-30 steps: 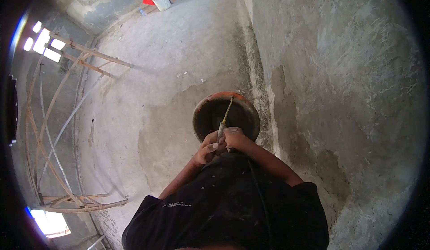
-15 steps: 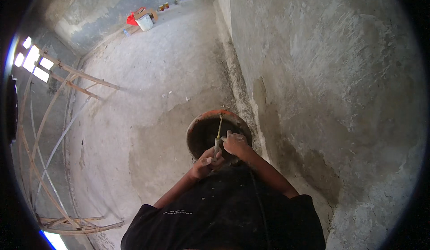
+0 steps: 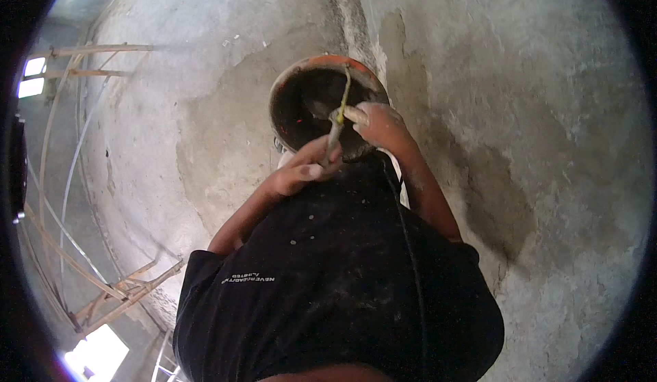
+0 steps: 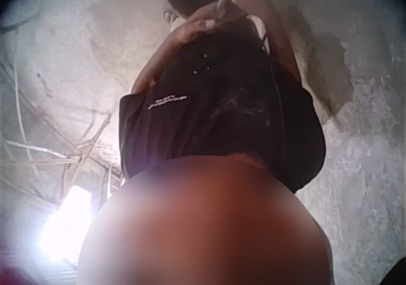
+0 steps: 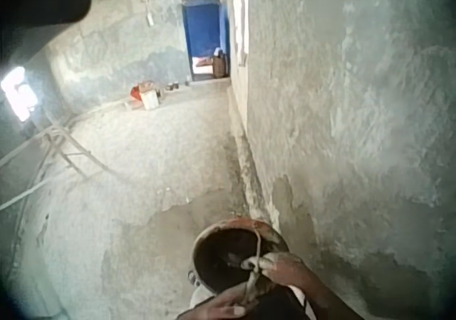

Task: The person scoops plaster from a bucket with a trowel, applies and spreads the plaster across the wall surface using trowels, and touches the wall by hand.

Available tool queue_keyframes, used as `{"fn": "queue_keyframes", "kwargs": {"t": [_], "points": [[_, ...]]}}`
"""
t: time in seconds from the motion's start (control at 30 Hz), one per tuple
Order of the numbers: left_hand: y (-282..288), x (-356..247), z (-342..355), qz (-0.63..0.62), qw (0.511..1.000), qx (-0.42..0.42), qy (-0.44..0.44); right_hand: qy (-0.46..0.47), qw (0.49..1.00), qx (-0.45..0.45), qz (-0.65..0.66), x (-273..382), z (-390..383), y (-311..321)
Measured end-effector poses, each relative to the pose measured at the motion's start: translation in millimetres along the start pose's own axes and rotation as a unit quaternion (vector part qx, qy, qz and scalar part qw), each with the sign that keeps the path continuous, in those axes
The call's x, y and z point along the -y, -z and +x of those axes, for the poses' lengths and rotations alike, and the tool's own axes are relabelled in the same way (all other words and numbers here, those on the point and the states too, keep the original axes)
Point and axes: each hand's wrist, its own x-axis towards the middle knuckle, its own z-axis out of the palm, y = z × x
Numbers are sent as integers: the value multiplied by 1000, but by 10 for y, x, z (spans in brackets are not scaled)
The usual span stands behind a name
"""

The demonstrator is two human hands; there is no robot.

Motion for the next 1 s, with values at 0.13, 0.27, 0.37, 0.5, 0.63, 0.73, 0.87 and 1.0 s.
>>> {"fn": "queue_keyframes", "kwargs": {"t": [0.13, 0.27, 0.37, 0.5, 0.63, 0.73, 0.87, 1.0], "points": [[67, 42, -86, -3, 1000, -23, -3, -60, 992, -8, 114, 106, -28, 19], [35, 74, -164, -15, 996, -78, 41, -62, 989, -99, 89, 62, -48, -136], [44, -7, -204, -40, 992, -113, 32, -63, 988, -107, 92, 148, -133, -23], [59, -13, -250, -57, 992, -113, 25, -85, 911, -62, 398, 72, -204, 140], [166, -6, -296, -69, 990, -120, 11, -17, 594, 84, 800, 202, -385, 553], [164, -9, -273, -70, 990, -121, 2, 66, 533, 116, 836, 270, -454, 676], [226, -18, -296, -114, 986, -125, -14, 126, 517, 67, 844, 423, -507, 723], [274, -7, -282, -97, 988, -118, -16, 121, 618, -15, 777, 411, -465, 673]]}}
